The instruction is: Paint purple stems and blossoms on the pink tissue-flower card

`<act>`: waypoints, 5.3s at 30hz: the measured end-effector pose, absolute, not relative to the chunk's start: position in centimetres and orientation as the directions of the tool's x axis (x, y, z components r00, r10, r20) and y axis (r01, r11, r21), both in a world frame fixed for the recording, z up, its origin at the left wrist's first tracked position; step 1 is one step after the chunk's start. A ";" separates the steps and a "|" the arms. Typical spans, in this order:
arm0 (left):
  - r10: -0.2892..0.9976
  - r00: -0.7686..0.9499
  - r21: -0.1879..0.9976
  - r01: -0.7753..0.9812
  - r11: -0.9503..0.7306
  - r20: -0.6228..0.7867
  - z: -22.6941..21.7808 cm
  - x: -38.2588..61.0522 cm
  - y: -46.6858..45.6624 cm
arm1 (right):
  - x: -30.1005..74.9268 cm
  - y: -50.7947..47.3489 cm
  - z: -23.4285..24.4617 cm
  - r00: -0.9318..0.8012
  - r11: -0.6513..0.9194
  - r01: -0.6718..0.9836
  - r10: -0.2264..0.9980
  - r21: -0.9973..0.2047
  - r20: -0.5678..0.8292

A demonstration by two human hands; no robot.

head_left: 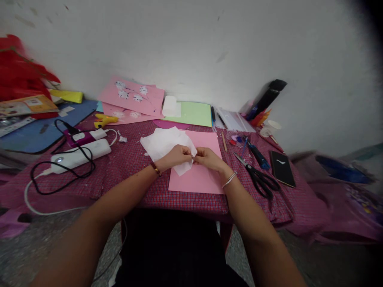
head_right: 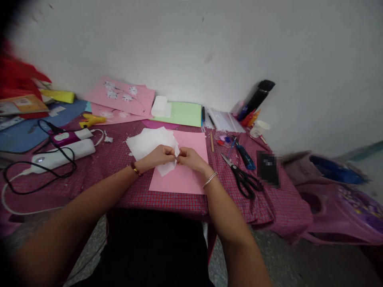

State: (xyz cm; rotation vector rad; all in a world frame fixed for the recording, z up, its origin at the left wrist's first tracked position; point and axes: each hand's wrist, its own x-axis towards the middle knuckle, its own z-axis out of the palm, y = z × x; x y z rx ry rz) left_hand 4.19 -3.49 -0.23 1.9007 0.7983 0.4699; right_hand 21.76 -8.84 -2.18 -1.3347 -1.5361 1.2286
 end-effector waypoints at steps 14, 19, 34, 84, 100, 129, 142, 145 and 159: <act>0.710 0.700 0.850 0.324 -0.415 0.080 -0.6 4.0 -2.7 | 21.7 -8.8 -2.0 -0.142 -0.030 0.233 0.988 -0.972 -0.065; 0.720 0.687 0.821 0.353 -0.448 0.098 -1.0 4.2 -2.8 | 21.5 -8.8 -1.8 -0.119 -0.059 0.221 0.989 -0.973 -0.087; 0.707 0.697 0.829 0.322 -0.457 0.119 -1.3 4.2 -2.8 | 21.5 -8.7 -2.0 -0.113 -0.054 0.201 0.991 -0.978 -0.078; 0.705 0.679 0.733 0.370 -0.571 0.206 -1.8 4.7 -3.3 | 21.8 -8.8 -2.2 -0.154 0.053 0.193 0.988 -0.980 0.023; 0.686 0.692 0.734 0.342 -0.586 0.226 -1.6 4.7 -3.2 | 21.8 -8.8 -1.8 -0.123 0.010 0.176 0.992 -0.984 -0.012; 0.734 0.644 0.730 0.394 -0.559 0.214 -2.0 5.1 -2.5 | 21.8 -8.5 -2.1 -0.088 0.019 0.164 0.996 -0.986 0.004; 0.785 0.535 0.846 0.221 -0.486 0.311 -1.9 5.4 -2.8 | 21.6 -8.2 -2.3 0.038 0.018 0.159 0.999 -0.987 0.024; 0.808 0.518 0.824 0.303 -0.480 0.280 -1.8 5.4 -2.9 | 21.6 -8.2 -2.3 0.061 0.009 0.142 0.998 -0.990 0.018; 0.817 0.554 0.813 0.396 -0.427 0.159 -1.1 5.3 -3.4 | 21.4 -8.4 -1.9 0.076 -0.018 0.058 0.997 -0.998 -0.013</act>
